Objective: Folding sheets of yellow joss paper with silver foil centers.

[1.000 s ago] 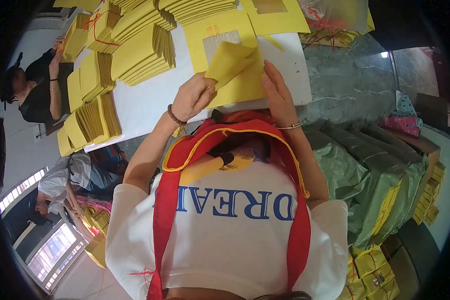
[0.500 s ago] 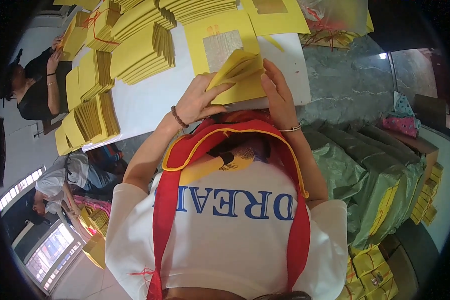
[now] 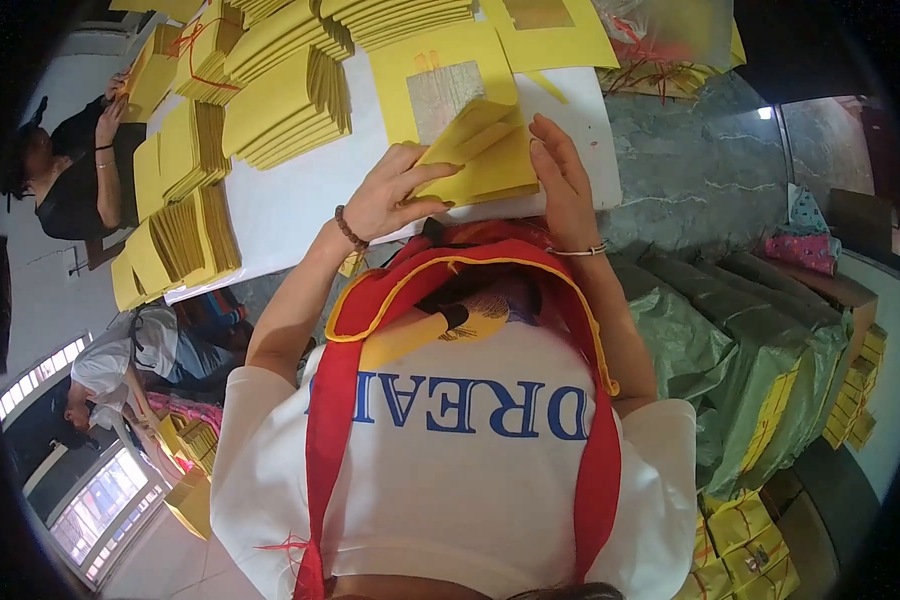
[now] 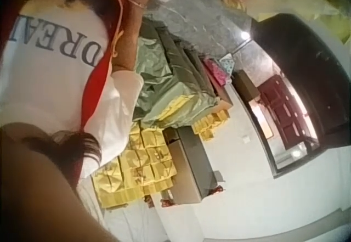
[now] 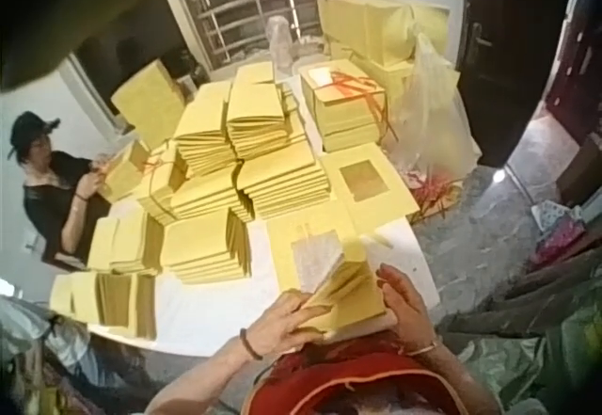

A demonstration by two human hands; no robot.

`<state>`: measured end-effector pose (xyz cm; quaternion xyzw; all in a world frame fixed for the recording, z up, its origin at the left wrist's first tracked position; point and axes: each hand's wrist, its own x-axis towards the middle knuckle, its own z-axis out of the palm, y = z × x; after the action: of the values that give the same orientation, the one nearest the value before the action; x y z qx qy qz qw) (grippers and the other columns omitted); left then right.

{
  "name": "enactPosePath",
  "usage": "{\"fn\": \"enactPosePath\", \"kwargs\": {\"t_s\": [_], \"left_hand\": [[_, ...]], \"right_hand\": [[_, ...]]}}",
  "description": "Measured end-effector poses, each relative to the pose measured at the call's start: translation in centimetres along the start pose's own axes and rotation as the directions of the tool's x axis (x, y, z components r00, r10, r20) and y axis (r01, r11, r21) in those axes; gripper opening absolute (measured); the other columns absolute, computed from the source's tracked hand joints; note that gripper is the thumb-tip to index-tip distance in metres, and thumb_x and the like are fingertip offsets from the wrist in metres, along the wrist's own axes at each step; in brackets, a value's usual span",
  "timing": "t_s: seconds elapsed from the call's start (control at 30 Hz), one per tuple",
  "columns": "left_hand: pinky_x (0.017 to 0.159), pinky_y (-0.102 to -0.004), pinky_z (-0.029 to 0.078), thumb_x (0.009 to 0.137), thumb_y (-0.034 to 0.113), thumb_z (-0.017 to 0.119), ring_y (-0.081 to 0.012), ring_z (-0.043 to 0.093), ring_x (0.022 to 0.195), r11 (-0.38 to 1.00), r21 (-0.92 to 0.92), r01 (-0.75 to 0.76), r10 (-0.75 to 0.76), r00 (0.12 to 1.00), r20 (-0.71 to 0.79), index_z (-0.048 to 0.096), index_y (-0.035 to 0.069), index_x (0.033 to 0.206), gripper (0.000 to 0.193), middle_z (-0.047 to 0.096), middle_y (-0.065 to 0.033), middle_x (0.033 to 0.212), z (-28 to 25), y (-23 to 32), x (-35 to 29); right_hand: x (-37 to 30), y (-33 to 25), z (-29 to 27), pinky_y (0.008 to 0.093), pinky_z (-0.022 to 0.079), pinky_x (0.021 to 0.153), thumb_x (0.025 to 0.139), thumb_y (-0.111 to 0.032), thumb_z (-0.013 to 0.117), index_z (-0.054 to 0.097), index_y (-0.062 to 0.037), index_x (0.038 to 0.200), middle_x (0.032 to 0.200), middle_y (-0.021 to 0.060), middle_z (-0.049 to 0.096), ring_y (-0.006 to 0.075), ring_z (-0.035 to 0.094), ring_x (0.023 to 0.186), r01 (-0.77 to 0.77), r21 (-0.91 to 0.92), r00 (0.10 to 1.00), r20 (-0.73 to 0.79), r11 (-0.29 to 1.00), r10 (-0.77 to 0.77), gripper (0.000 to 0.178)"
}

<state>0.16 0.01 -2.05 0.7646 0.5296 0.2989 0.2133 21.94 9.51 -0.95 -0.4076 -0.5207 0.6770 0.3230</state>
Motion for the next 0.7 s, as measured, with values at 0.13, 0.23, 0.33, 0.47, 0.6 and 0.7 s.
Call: {"fn": "enactPosePath", "kwargs": {"t_s": [0.13, 0.23, 0.33, 0.47, 0.6, 0.7], "left_hand": [[0.078, -0.0359, 0.042, 0.077, 0.015, 0.065, -0.0284, 0.049, 0.090, 0.999, -0.051, 0.007, -0.009, 0.999, -0.036, 0.058, 0.009, 0.102, 0.027, 0.053, -0.0113, 0.100, -0.06, -0.40, -0.10], [0.070, -0.0331, 0.042, 0.080, 0.010, 0.062, -0.0246, 0.050, 0.082, 0.996, -0.081, 0.044, -0.051, 0.995, -0.081, 0.059, 0.006, 0.096, 0.016, 0.052, -0.0100, 0.090, -0.10, -0.27, -0.35], [0.060, -0.0289, 0.041, 0.083, 0.008, 0.059, -0.0183, 0.050, 0.071, 0.982, -0.131, 0.134, -0.146, 0.985, -0.091, 0.059, 0.004, 0.092, 0.009, 0.050, -0.0079, 0.083, 0.05, -0.38, -0.55], [0.063, -0.0330, 0.041, 0.083, 0.013, 0.059, -0.0245, 0.049, 0.072, 0.933, -0.240, 0.268, -0.290, 0.955, -0.057, 0.057, 0.005, 0.088, 0.009, 0.048, -0.0098, 0.077, 0.12, -0.25, -0.56], [0.062, -0.0317, 0.041, 0.083, 0.013, 0.060, -0.0233, 0.049, 0.071, 0.927, -0.236, 0.293, -0.313, 0.948, -0.052, 0.058, 0.005, 0.087, 0.009, 0.048, -0.0093, 0.074, -0.05, -0.15, -0.56], [0.061, -0.0303, 0.040, 0.084, 0.013, 0.059, -0.0215, 0.049, 0.070, 0.914, -0.261, 0.309, -0.337, 0.939, -0.066, 0.059, 0.004, 0.086, 0.009, 0.048, -0.0085, 0.073, -0.03, -0.26, -0.69]], "right_hand": [[-0.06, -0.11, 0.08, 0.0326, 0.032, 0.096, 0.093, -0.031, 0.043, 0.041, -0.0145, 0.131, 0.131, 0.0055, 0.044, 0.0180, 0.040, 0.120, -0.009, -0.051, 1.000, 0.010, 0.999, 0.009, 0.042], [0.05, 0.33, -0.21, 0.0333, 0.031, 0.096, 0.093, -0.031, 0.042, 0.041, -0.0148, 0.131, 0.131, 0.0052, 0.044, 0.0182, 0.041, 0.120, -0.018, -0.056, 0.999, 0.030, 0.998, 0.020, 0.042], [0.00, 0.51, -0.24, 0.0346, 0.030, 0.097, 0.093, -0.032, 0.042, 0.041, -0.0153, 0.132, 0.132, 0.0052, 0.044, 0.0184, 0.041, 0.120, -0.025, -0.059, 0.999, 0.031, 0.998, 0.027, 0.043], [0.06, 0.67, -0.21, 0.0350, 0.030, 0.097, 0.092, -0.033, 0.043, 0.040, -0.0156, 0.132, 0.132, 0.0051, 0.044, 0.0183, 0.041, 0.120, -0.026, -0.083, 0.999, 0.036, 0.996, 0.029, 0.043], [0.16, 0.79, -0.30, 0.0327, 0.031, 0.092, 0.092, -0.034, 0.043, 0.041, -0.0164, 0.132, 0.130, 0.0039, 0.045, 0.0153, 0.045, 0.114, -0.029, -0.094, 0.999, 0.032, 0.995, 0.032, 0.044], [0.22, 0.85, -0.27, 0.0314, 0.032, 0.089, 0.092, -0.035, 0.043, 0.042, -0.0169, 0.131, 0.128, 0.0030, 0.047, 0.0130, 0.047, 0.108, -0.028, -0.115, 0.999, 0.026, 0.993, 0.031, 0.044]]}}
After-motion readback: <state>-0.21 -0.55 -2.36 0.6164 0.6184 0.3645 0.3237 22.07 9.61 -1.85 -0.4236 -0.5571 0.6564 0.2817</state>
